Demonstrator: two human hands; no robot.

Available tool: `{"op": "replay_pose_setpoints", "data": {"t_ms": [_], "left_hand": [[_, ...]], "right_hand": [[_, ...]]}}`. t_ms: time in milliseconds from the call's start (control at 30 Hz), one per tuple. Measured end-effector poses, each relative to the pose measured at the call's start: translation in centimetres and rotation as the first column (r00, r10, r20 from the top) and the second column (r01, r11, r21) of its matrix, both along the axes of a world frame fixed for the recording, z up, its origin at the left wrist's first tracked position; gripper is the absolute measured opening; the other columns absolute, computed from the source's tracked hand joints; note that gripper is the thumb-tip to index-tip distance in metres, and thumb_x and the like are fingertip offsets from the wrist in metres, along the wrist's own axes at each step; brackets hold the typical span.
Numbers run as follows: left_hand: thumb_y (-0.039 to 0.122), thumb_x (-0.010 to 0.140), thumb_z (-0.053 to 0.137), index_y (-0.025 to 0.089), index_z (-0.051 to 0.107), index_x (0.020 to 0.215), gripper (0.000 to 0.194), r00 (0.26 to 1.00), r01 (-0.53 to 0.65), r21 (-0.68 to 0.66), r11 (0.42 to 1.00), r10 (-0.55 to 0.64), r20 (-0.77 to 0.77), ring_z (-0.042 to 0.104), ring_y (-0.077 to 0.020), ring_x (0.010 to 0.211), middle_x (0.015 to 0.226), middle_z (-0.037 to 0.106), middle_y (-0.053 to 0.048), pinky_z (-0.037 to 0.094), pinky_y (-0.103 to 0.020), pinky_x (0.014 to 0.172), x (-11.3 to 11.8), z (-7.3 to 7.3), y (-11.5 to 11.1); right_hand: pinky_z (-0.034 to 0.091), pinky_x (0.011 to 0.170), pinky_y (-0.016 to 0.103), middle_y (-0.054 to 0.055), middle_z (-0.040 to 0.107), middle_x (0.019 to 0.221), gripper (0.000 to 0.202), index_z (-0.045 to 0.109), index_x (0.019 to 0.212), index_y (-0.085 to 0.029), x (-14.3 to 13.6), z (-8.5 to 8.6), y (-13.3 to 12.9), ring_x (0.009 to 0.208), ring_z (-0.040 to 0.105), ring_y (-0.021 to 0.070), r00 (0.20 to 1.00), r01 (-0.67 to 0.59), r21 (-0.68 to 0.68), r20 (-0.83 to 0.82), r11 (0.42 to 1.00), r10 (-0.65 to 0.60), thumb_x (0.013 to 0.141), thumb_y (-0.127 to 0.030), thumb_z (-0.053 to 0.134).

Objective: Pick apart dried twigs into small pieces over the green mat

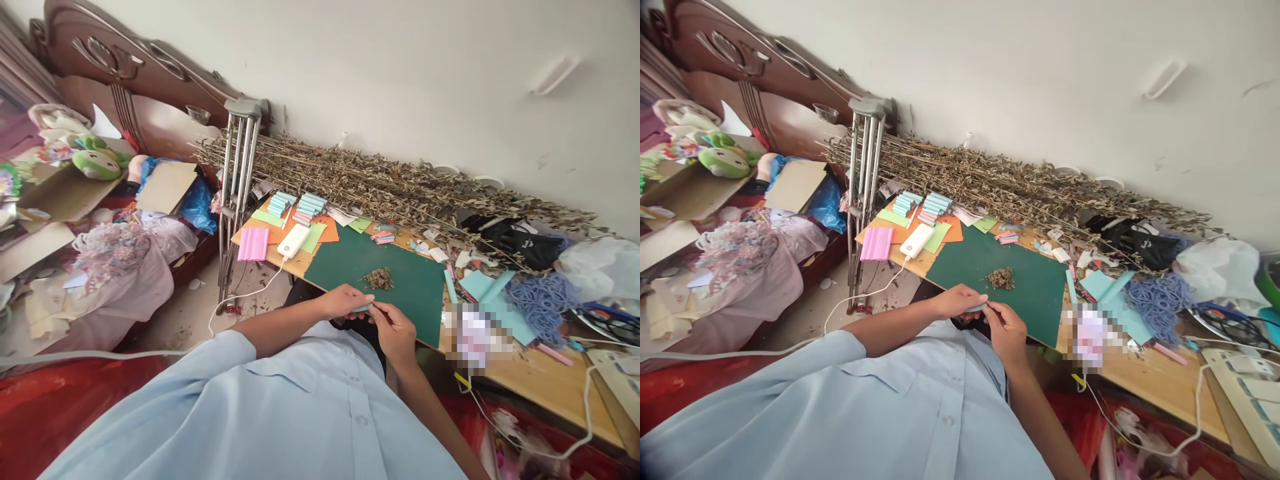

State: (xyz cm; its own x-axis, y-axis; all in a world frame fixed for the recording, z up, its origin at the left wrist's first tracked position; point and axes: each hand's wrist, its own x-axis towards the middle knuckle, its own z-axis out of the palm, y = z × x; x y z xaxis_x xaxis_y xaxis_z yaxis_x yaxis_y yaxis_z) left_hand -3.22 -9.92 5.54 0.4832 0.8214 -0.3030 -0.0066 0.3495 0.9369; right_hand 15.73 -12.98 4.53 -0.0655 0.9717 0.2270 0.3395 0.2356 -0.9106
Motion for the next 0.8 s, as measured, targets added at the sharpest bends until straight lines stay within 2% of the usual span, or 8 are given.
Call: {"op": "replay_pose_setpoints", "data": {"t_ms": [133,267,367,500,633,800], "left_hand": [[0.065,0.078,0.077,0.014,0.076,0.094,0.054,0.992,0.113,0.04,0.993,-0.11,-0.069,0.056,-0.0099,0.058,0.074,0.067,-0.003,0.04,-0.022,0.053,-0.6,0.8,0.7],[0.043,0.089,0.072,0.014,0.077,0.1,0.032,0.955,0.248,0.204,0.947,-0.204,-0.214,0.056,-0.0095,0.064,0.074,0.066,-0.001,0.042,-0.02,0.062,-1.2,1.9,1.5],[0.037,0.093,0.065,0.015,0.078,0.1,0.027,0.925,0.292,0.328,0.898,-0.178,-0.336,0.057,-0.0108,0.068,0.074,0.066,-0.001,0.041,-0.02,0.064,-1.7,2.2,1.9],[0.035,0.093,0.063,0.017,0.079,0.1,0.025,0.889,0.34,0.446,0.828,-0.128,-0.439,0.062,-0.0142,0.082,0.088,0.073,-0.003,0.043,-0.021,0.073,-2.6,2.1,2.5],[0.03,0.091,0.063,0.018,0.079,0.099,0.021,0.858,0.395,0.466,0.792,-0.137,-0.494,0.064,-0.0148,0.083,0.091,0.074,-0.002,0.043,-0.022,0.073,-3.7,2.2,3.1],[0.03,0.094,0.059,0.019,0.078,0.093,0.022,0.8,0.485,0.466,0.74,-0.161,-0.578,0.062,-0.0141,0.073,0.08,0.072,-0.002,0.042,-0.022,0.068,-4.6,2.8,3.3]], "right_hand": [[0.063,0.066,0.042,0.005,0.077,0.081,0.031,0.078,0.105,-0.025,0.6,-0.8,0.1,0.066,0.073,0.025,0.988,0.113,-0.13,-0.094,0.985,-0.126,0.088,-0.051,0.072],[0.062,0.071,0.037,0.006,0.078,0.085,0.041,0.076,0.112,-0.02,0.5,-0.9,0.4,0.069,0.073,0.0219,0.984,0.072,-0.191,-0.149,0.979,-0.101,0.088,-0.052,0.073],[0.061,0.069,0.036,0.006,0.078,0.081,0.04,0.077,0.107,-0.019,0.0,-0.4,0.7,0.067,0.073,0.0218,0.984,0.064,-0.21,-0.149,0.976,-0.096,0.085,-0.053,0.075],[0.061,0.069,0.036,0.004,0.077,0.074,0.036,0.079,0.101,-0.021,-0.5,0.0,1.2,0.065,0.073,0.0223,0.985,0.052,-0.232,-0.146,0.971,-0.088,0.082,-0.051,0.076],[0.061,0.07,0.036,0.004,0.077,0.074,0.032,0.08,0.1,-0.022,-0.9,-0.5,1.3,0.067,0.074,0.0221,0.98,0.048,-0.216,-0.177,0.975,-0.087,0.082,-0.048,0.076],[0.064,0.071,0.038,0.003,0.076,0.075,0.035,0.078,0.105,-0.021,-1.7,-1.4,1.6,0.067,0.074,0.0215,0.972,0.008,-0.222,-0.228,0.975,-0.06,0.085,-0.05,0.075]]}}
